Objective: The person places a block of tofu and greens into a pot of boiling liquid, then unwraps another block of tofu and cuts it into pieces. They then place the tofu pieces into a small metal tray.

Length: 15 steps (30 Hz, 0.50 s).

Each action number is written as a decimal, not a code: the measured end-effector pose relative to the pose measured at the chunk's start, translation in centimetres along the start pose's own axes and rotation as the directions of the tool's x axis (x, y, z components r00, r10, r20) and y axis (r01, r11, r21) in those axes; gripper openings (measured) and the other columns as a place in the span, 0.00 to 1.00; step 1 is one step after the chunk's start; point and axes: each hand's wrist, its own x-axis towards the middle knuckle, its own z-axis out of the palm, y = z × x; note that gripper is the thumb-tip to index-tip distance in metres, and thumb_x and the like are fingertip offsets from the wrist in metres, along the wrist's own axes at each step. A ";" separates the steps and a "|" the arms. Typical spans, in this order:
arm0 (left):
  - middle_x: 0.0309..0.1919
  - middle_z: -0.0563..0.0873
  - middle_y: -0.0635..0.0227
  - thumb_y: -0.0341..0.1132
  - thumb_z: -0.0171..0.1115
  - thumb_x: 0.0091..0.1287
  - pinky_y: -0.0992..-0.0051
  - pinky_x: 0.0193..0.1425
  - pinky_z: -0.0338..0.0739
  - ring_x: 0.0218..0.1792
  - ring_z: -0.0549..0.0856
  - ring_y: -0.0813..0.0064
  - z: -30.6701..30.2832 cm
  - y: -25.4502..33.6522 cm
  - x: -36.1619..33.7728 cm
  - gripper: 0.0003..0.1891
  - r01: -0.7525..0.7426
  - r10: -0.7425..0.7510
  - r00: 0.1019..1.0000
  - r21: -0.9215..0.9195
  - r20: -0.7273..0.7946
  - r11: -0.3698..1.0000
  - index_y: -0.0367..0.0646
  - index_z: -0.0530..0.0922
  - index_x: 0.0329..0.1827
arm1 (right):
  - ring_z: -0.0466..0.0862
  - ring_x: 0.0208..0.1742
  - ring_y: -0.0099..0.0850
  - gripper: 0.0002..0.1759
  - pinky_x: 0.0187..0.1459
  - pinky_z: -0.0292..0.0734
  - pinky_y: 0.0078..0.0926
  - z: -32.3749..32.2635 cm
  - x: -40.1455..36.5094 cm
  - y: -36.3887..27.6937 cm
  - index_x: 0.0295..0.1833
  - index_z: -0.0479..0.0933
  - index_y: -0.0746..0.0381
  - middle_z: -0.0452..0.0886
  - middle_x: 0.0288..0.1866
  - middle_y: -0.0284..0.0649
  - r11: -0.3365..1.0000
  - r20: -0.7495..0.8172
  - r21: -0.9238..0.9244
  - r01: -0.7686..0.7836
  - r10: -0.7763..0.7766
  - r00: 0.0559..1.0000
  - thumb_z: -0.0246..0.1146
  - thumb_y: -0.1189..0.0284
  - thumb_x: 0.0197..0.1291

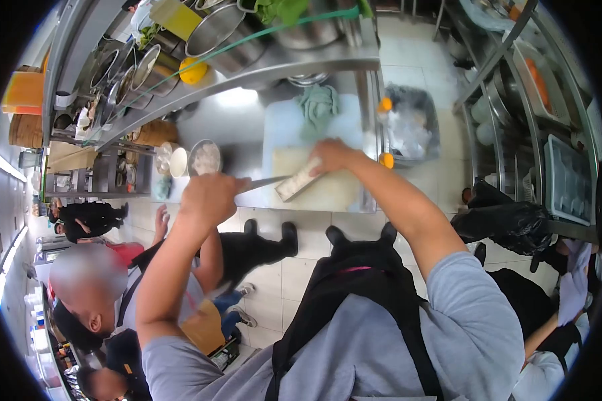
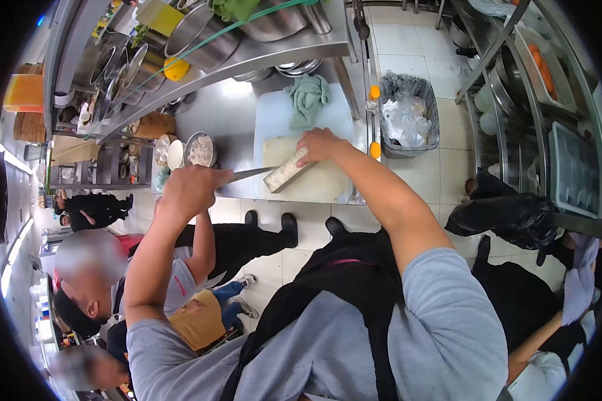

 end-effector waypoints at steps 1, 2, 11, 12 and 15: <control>0.33 0.90 0.59 0.29 0.61 0.62 0.57 0.39 0.84 0.37 0.91 0.56 0.7 0.1 0.2 0.26 -0.019 0.019 0.999 -0.013 -0.033 1.000 0.62 0.86 0.63 | 0.77 0.67 0.44 0.33 0.66 0.69 0.50 0.3 0.5 0.3 0.57 0.88 0.44 0.83 0.59 0.39 1.000 -0.010 0.029 -0.007 0.007 1.000 0.78 0.39 0.47; 0.33 0.90 0.59 0.29 0.61 0.62 0.57 0.39 0.84 0.37 0.91 0.56 1.2 0.2 0.5 0.26 -0.016 0.016 0.999 -0.022 -0.033 1.000 0.62 0.86 0.63 | 0.77 0.67 0.44 0.33 0.66 0.69 0.50 0.6 0.8 0.6 0.57 0.88 0.44 0.83 0.59 0.39 1.000 -0.003 0.024 -0.006 0.006 1.000 0.78 0.39 0.47; 0.30 0.90 0.60 0.28 0.60 0.60 0.57 0.38 0.84 0.35 0.90 0.55 3.5 0.9 2.8 0.29 -0.096 0.090 0.995 -0.138 -0.050 0.986 0.64 0.87 0.64 | 0.80 0.64 0.46 0.30 0.65 0.70 0.49 0.9 1.4 1.3 0.54 0.91 0.45 0.85 0.56 0.39 0.998 -0.024 0.058 0.004 -0.003 1.000 0.79 0.42 0.47; 0.30 0.90 0.60 0.28 0.60 0.60 0.57 0.38 0.84 0.35 0.90 0.55 3.8 0.9 2.9 0.29 -0.094 0.087 0.995 -0.143 -0.050 0.985 0.64 0.87 0.64 | 0.80 0.63 0.46 0.30 0.64 0.70 0.49 0.8 1.4 1.3 0.54 0.91 0.45 0.85 0.55 0.40 0.998 -0.009 0.067 -0.002 0.003 1.000 0.79 0.42 0.48; 0.29 0.89 0.61 0.32 0.62 0.64 0.57 0.35 0.82 0.33 0.90 0.56 4.2 0.9 3.5 0.24 -0.108 0.099 0.992 -0.124 -0.077 0.986 0.64 0.87 0.63 | 0.80 0.63 0.46 0.30 0.64 0.70 0.48 0.8 1.4 1.3 0.53 0.91 0.45 0.85 0.54 0.40 0.997 -0.010 0.075 0.002 -0.001 1.000 0.79 0.41 0.48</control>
